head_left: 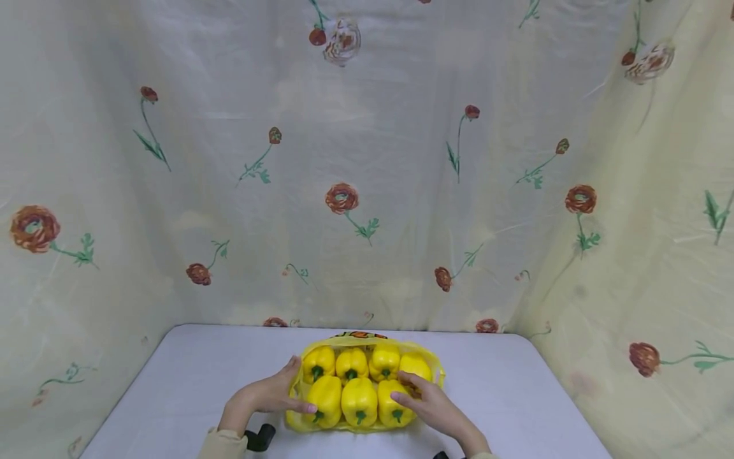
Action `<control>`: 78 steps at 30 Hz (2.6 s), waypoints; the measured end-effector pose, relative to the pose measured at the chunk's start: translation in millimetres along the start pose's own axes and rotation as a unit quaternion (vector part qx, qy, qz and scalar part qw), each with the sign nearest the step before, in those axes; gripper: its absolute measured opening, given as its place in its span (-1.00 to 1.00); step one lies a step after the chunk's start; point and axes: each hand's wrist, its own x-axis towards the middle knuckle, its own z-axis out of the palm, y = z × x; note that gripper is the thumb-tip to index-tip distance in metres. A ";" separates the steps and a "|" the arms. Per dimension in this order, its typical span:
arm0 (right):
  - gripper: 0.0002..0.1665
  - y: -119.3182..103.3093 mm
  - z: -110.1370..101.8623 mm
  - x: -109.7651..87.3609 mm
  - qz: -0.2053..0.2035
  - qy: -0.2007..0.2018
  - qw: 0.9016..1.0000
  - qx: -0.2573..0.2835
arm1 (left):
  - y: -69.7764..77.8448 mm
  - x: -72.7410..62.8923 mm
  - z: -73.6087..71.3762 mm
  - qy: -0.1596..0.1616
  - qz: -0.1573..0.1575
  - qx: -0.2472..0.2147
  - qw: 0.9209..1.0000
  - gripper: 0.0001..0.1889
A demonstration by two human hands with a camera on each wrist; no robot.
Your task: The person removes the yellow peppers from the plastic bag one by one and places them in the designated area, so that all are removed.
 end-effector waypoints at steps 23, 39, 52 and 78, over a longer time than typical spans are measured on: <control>-0.08 6.4 8.8 0.8 -0.010 -0.004 1.000 -0.003 | 1.5 1.2 -0.5 -0.003 -0.006 0.009 1.000 0.30; 0.02 2.1 17.6 3.5 0.035 -0.021 0.999 -0.004 | -0.4 1.9 1.8 -0.015 -0.015 -0.032 0.999 0.30; -0.04 8.9 22.4 6.1 0.049 -0.008 0.998 0.046 | 0.2 3.0 1.6 -0.014 -0.012 -0.022 1.000 0.31; -0.03 12.8 24.5 11.3 0.067 -0.007 0.997 0.044 | -2.6 5.8 2.1 -0.013 -0.011 -0.032 0.999 0.30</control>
